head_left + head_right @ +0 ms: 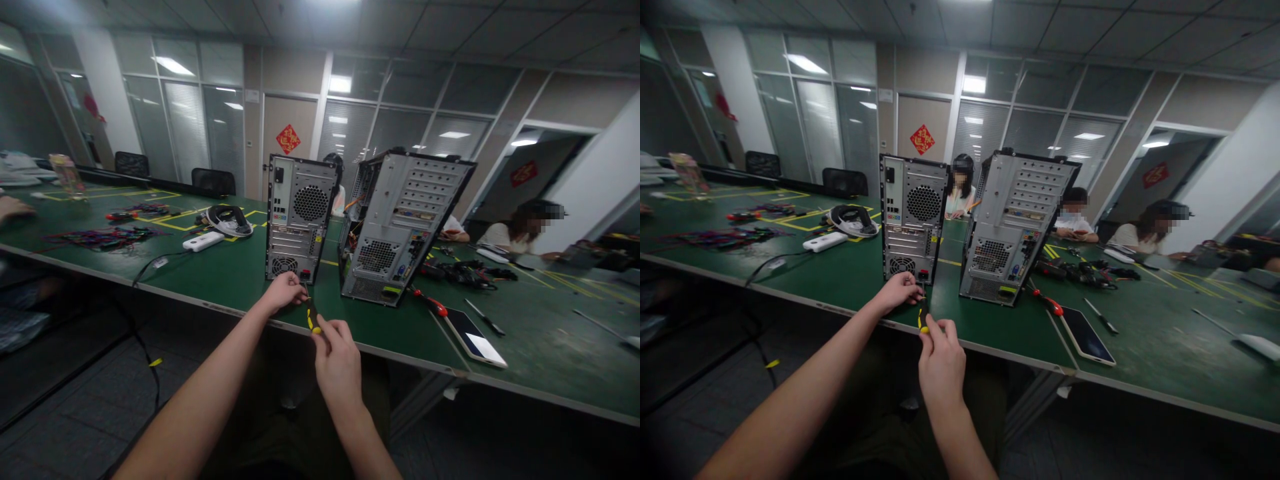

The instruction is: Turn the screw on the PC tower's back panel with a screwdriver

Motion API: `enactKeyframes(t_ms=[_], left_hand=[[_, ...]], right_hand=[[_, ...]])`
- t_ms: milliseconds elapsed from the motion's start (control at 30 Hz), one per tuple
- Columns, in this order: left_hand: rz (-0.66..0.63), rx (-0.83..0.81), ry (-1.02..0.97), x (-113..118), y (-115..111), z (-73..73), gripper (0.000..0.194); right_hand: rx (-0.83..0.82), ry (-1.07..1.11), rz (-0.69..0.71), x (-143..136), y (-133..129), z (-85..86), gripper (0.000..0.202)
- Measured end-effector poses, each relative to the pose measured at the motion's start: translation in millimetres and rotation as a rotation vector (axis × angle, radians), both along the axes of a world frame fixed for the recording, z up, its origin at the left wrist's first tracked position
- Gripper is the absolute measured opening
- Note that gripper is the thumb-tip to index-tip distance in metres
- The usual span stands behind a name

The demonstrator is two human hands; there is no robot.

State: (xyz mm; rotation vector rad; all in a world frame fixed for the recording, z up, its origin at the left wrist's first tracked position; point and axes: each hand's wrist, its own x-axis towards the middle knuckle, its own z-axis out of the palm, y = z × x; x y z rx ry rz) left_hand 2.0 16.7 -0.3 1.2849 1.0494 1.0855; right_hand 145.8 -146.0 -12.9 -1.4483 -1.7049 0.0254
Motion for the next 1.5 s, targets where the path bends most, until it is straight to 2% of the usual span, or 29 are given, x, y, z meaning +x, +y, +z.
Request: enactKeyframes(t_ms=[300, 533, 833, 1067, 1367, 1500], left_hand=[[-0.008, -0.001, -0.018, -0.4, 1.3, -1.8, 0.025], [0.002, -0.001, 0.000, 0.1, 0.9, -1.0, 0.026], [-0.008, -0.001, -0.008, 0.4, 0.3, -1.5, 0.025], [0.005, 0.006, -0.005, 0.4, -1.4, 0.7, 0.026], [0.000, -0.008, -0.005, 0.7, -1.5, 1.2, 0.025], [0.003, -0.004, -0.002, 0.8, -1.7, 1.2, 0.025]], right_hand=[[-0.020, -0.081, 0.003, -0.1, -3.0, 3.9, 0.040], [-0.049, -0.020, -0.012, -0.8, 0.5, -1.3, 0.025], [-0.023, -0.070, -0.003, 0.7, -1.6, 1.5, 0.036], [-0.081, -0.044, -0.005, -1.3, 0.3, -0.7, 0.019], [-0.008, -0.027, -0.004, 1.5, -0.8, 2.1, 0.035], [-0.040, -0.015, -0.024, 1.7, 0.9, -1.1, 0.029]])
